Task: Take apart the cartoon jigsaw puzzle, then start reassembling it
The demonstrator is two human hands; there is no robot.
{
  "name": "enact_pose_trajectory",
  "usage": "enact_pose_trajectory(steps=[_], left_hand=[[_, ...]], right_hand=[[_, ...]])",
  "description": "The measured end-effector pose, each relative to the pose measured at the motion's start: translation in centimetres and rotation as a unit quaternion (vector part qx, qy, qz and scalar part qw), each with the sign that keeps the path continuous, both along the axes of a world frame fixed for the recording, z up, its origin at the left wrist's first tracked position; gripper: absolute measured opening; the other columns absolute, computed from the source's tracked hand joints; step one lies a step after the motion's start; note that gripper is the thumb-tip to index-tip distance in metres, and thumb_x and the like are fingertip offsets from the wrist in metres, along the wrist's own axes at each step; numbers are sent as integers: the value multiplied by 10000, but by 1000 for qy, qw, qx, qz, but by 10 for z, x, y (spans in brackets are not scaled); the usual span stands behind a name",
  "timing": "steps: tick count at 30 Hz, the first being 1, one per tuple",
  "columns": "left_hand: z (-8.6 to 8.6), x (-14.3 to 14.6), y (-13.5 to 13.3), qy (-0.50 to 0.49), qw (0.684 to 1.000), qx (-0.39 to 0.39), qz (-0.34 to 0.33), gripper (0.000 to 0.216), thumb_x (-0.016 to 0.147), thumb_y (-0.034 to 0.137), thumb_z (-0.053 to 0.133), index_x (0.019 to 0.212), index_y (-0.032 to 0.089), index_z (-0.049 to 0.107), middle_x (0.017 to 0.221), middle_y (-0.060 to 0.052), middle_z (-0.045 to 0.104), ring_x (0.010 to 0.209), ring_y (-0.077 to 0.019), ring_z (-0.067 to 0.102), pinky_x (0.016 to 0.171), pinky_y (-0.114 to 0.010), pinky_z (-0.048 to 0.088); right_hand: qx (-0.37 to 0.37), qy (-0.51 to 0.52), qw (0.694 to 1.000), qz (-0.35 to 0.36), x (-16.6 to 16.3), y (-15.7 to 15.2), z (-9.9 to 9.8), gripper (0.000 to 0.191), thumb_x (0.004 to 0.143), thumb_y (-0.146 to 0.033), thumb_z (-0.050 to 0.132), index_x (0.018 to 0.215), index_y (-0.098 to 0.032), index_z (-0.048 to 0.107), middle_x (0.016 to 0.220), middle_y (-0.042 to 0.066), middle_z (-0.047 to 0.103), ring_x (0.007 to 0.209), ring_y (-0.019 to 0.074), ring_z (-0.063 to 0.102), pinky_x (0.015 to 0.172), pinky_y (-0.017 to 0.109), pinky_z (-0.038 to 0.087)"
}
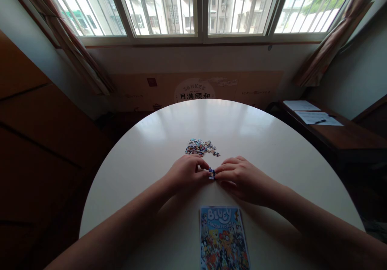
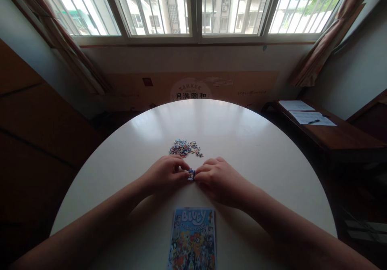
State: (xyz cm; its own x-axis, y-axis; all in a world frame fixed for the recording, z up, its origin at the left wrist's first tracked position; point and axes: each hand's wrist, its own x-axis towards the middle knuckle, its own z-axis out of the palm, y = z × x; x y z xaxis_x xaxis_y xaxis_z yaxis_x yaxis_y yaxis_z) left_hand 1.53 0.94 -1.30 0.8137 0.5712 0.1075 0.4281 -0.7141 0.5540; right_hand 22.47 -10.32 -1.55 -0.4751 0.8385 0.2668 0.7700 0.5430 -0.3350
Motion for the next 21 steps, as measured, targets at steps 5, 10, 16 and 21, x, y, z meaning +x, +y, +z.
enact_pose_trajectory(steps=[5,10,16,21], left_hand=[[1,1,-2,-1,1000,5,5,85,811,272,710,854,260,782,860,-14,710,779,-173,647,697,-281,508],[0,2,-5,6,999,30,19,104,822,264,697,890,246,773,916,-23,708,740,-164,642,686,-287,508],[-4,3,-7,-8,998,62,11,140,836,263,672,945,250,759,946,-28,707,739,-162,640,695,-295,516],[0,3,-9,-13,997,81,7,125,841,256,664,920,249,761,941,-16,710,716,-152,634,678,-286,506]], right_hand=[[-9,4,1000,-1,0,0,0,204,929,-213,572,1036,-300,722,1080,-6,721,1027,178,627,939,368,394],[-5,6,1000,2,1,1,-1,218,927,-214,569,1044,-302,731,1078,-1,722,1015,179,632,934,370,404],[-6,2,1000,-5,2,1,-1,258,937,-227,565,1102,-348,722,1116,-21,716,1039,189,628,935,392,406],[-4,1,1000,-4,2,1,-1,291,917,-198,575,1120,-348,719,1123,-23,713,1036,182,627,932,380,402]])
